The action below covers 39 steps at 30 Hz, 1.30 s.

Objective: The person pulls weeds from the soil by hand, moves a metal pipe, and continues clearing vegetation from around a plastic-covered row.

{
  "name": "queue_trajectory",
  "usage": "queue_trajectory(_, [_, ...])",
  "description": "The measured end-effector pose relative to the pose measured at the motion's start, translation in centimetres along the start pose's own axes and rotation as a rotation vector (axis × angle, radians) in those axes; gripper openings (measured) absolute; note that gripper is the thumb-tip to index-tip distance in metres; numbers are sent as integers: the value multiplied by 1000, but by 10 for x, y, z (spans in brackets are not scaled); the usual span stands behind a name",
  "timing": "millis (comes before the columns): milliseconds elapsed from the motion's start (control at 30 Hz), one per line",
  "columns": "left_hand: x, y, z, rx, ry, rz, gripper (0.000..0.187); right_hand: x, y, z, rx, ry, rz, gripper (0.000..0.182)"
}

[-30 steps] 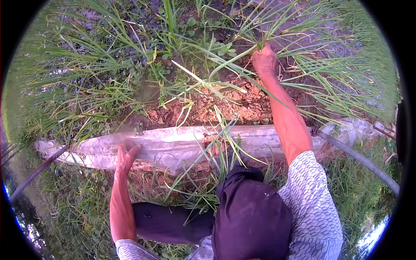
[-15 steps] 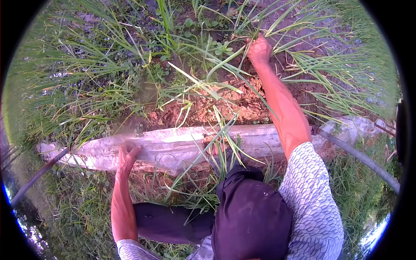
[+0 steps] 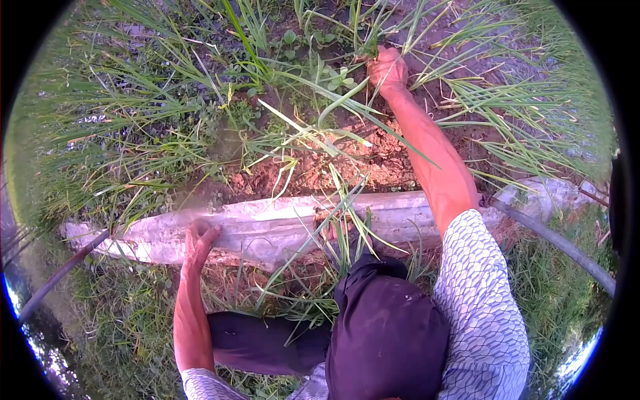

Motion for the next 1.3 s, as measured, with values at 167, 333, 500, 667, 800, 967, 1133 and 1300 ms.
queue_trajectory(167, [3, 0, -1, 11, -5, -3, 30, -6, 1, 10, -58, -33, 52, 25])
queue_trajectory(333, [11, -1, -5, 18, -26, -20, 30, 32, 28, 24, -283, 210, 820, 20])
queue_trajectory(500, [7, 0, -3, 10, -24, -31, 32, 10, -9, 30, -352, 201, 613, 23])
queue_trajectory(667, [3, 1, -1, 14, -16, -50, 29, 35, 40, 35, -688, 397, 1417, 21])
queue_trajectory(800, [0, 0, 0, 10, -19, -29, 34, 13, 28, 35, -721, 393, 1398, 20])
queue_trajectory(967, [6, -1, -2, -3, -39, -66, 31, 5, 35, 43, -1021, 22, 1287, 23])
queue_trajectory(1133, [15, -2, -4, -3, -56, -72, 31, -28, 17, 37, -538, -327, 130, 32])
queue_trajectory(1300, [10, -1, -1, 2, -15, -39, 30, -30, 12, 29, -343, -13, 422, 33])
Point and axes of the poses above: each hand's wrist, its own z-axis towards the middle knuckle, its own y-axis out of the palm, x = y × z, the point moved 3 cm from there along z, towards the middle knuckle, and after that the axes turned 11 degrees about x, right-handed, at the moved point
